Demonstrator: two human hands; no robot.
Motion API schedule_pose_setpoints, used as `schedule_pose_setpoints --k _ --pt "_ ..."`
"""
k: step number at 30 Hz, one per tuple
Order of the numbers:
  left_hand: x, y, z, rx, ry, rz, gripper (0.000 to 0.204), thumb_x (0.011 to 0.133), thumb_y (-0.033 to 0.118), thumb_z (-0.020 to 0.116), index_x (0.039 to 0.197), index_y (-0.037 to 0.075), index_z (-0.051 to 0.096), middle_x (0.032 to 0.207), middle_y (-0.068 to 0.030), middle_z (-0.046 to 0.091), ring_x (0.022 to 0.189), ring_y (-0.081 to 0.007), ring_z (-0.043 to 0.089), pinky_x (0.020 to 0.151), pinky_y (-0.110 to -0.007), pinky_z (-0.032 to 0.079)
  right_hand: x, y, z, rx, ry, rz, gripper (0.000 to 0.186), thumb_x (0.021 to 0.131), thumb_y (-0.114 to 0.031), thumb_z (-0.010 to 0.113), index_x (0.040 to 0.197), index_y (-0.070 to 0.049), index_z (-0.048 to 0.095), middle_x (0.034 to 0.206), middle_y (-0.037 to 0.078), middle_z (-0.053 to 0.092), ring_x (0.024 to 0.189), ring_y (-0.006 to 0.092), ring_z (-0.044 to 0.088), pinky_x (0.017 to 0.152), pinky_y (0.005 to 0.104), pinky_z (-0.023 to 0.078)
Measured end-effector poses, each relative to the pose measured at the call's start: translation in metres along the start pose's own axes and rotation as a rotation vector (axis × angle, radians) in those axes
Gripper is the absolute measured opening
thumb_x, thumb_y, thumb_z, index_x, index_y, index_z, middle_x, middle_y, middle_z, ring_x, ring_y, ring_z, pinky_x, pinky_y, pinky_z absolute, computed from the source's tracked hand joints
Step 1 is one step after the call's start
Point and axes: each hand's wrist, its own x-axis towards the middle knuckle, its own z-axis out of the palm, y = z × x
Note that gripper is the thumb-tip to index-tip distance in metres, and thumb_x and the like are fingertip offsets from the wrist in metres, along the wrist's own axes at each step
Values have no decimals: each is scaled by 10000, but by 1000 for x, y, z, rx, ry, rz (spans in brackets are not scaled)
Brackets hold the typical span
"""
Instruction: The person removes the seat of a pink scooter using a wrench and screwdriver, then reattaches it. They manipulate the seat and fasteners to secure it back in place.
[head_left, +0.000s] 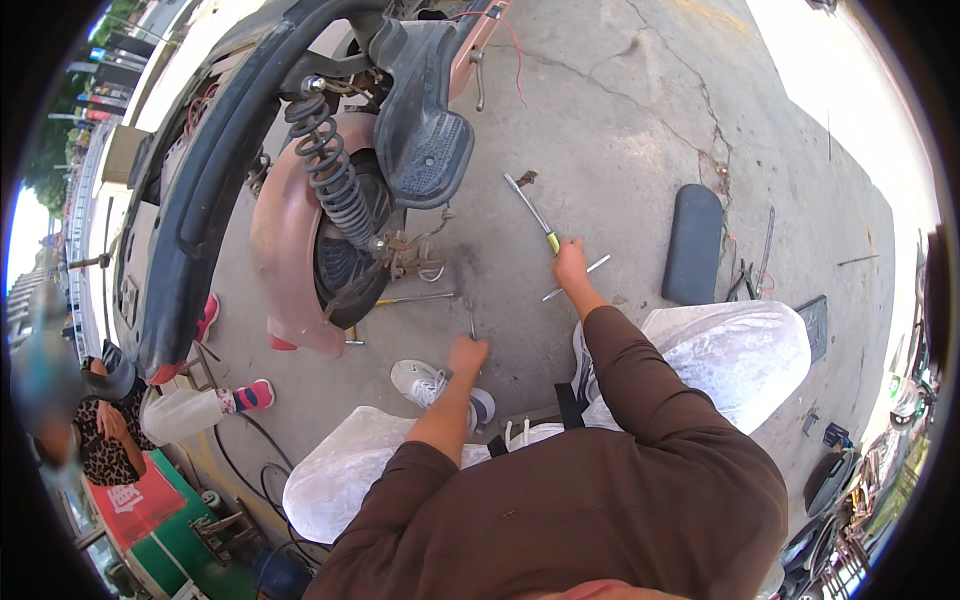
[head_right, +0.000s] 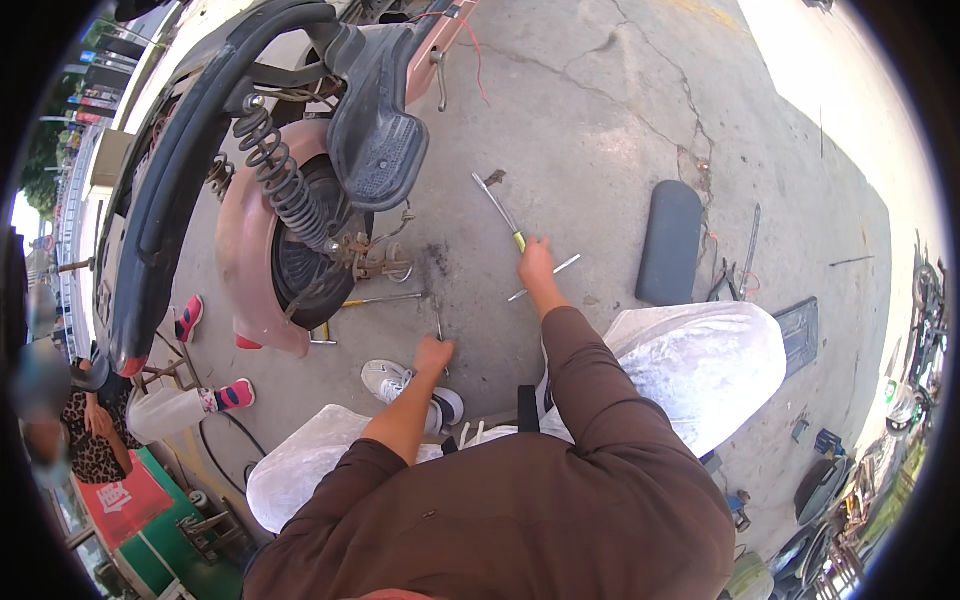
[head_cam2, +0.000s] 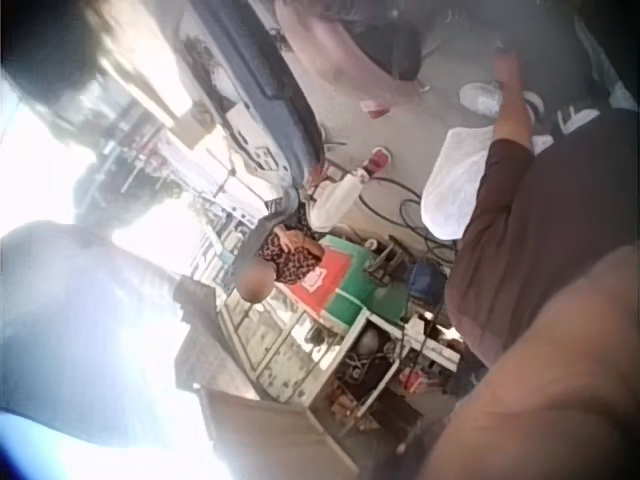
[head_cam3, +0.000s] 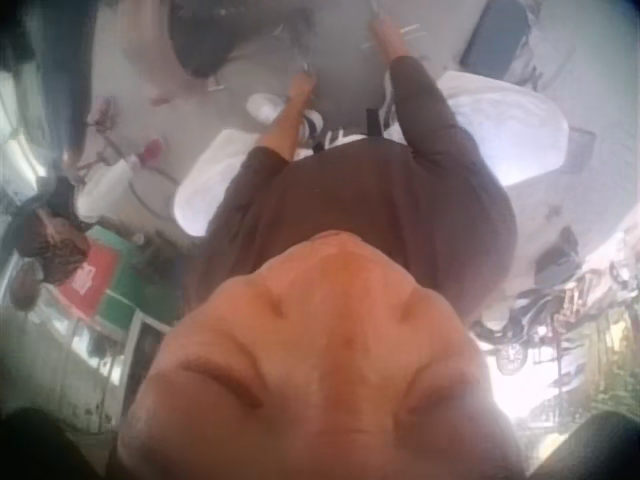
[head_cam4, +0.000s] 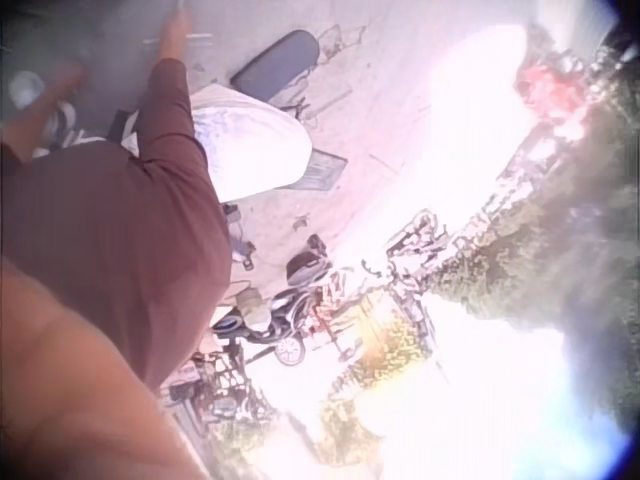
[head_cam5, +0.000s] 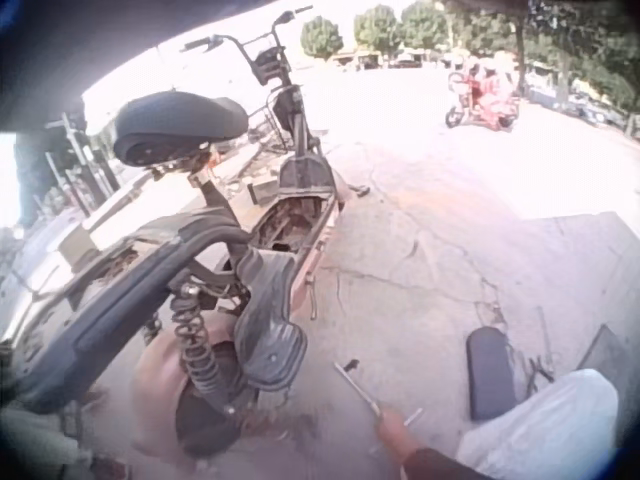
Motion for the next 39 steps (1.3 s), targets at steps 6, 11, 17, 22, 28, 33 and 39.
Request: schedule_pose_setpoints --k 6,11,17,22,28,33,39 --pt "22 -12 10 -100 3 34 356 709 232 580 957 -9 665 948 -234 673 931 -423 642 808 -493 501 14 9 -29 74 113 81 173 773 6 553 944 25 570 1014 289 525 852 470 594 769 504 505" --pt "24 -14 16 -197 99 199 297 702 237 597 833 -30 613 846 -254 656 837 -430 639 752 -488 488 45 45 -58 -6 184 80 187 779 -17 572 962 21 578 1011 274 538 877 446 600 789 484 507" --pt "40 -14 38 -386 19 210 266 715 223 612 793 -29 577 771 -253 629 762 -434 624 694 -479 479 76 78 -70 -38 184 59 225 746 -65 602 949 33 587 993 281 557 888 439 584 805 492 495" --pt "25 1 32 -328 75 305 252 717 218 615 793 -16 565 758 -235 626 750 -421 620 677 -481 474 74 65 -44 -20 142 34 282 703 -114 633 922 54 580 919 303 587 906 456 563 835 492 477" --pt "17 -4 30 -346 73 247 278 721 240 612 847 -6 585 811 -238 637 793 -428 617 704 -499 470 37 -4 -9 118 5 -3 280 695 -128 667 879 65 579 799 263 613 760 437 600 701 466 496" --pt "11 -10 34 -518 128 144 289 715 234 626 848 -21 598 792 -240 640 789 -421 627 691 -488 474 -15 -79 36 574 -195 166 191 741 -80 652 845 46 552 671 126 600 588 231 609 516 369 483" --pt "11 -37 52 -936 87 -48 167 816 115 580 847 -49 565 626 -123 614 471 -184 594 426 -300 451 -90 -156 47 1150 -639 465 112 778 12 616 834 6 520 672 93 569 546 180 562 460 317 454"
